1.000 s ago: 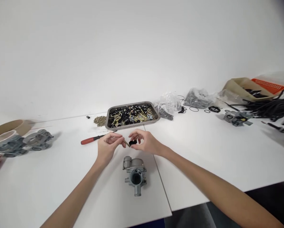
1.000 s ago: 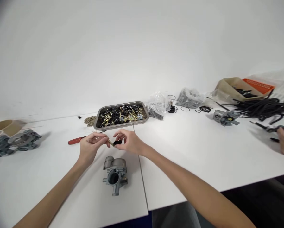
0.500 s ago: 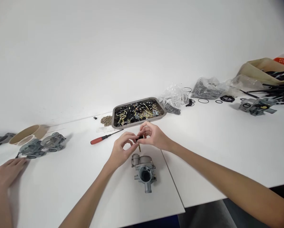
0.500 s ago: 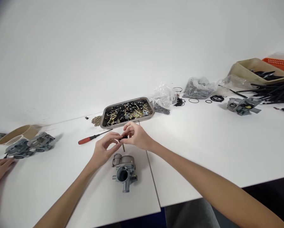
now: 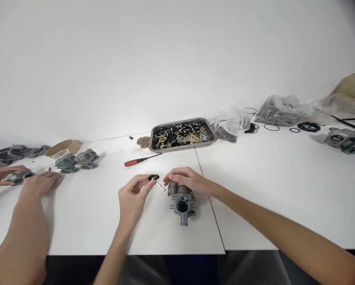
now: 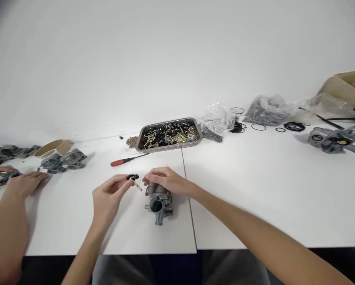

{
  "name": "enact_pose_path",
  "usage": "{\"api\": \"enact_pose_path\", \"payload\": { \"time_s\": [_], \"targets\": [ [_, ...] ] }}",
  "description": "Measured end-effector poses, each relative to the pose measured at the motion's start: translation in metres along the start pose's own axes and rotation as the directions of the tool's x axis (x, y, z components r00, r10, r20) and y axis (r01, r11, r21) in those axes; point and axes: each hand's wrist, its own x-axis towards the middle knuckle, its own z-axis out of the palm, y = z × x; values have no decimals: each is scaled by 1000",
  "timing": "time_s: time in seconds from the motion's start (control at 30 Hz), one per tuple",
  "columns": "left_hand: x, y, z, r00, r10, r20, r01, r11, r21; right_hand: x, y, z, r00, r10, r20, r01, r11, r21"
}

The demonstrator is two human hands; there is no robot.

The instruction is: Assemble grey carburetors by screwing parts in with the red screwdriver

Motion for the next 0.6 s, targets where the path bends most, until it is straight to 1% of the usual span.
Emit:
{"api": "enact_pose_path", "payload": {
  "time_s": [0.07, 0.1, 0.17, 0.27, 0.33, 0.43, 0.53, 0.57, 0.6],
  "targets": [
    [-28, -2, -4, 993, -83, -79, 83, 997, 5, -2, 1, 4, 997, -40, 72, 42, 999, -20],
    [-38, -3, -3, 990, -105, -96, 106, 994, -1, -3, 2, 6, 995, -57, 84, 59, 998, -27],
    [-51, -4, 2, 988, -123, -97, 121, 992, -18, -3, 5, 8, 995, -64, 71, 67, 997, -34],
    [-53, -3, 11, 989, -122, -84, 118, 992, -51, -3, 9, 10, 999, -33, 25, 34, 999, -12],
    [-52, -3, 14, 987, -125, -96, 119, 990, -71, -2, 10, 13, 1000, -15, -11, 15, 1000, 8],
    [-57, -7, 13, 973, -153, -172, 142, 987, -76, -1, 12, 18, 996, -2, -91, 5, 999, 33],
    [-72, -11, 15, 937, -213, -278, 199, 977, -78, -1, 14, 23, 986, -9, -166, 16, 999, 41],
    [-78, -12, 19, 935, -217, -282, 202, 976, -82, -1, 14, 25, 983, -17, -182, 24, 999, 36],
    [-85, -11, 23, 943, -203, -265, 186, 979, -88, -1, 14, 26, 981, -26, -194, 32, 999, 28]
  ]
}}
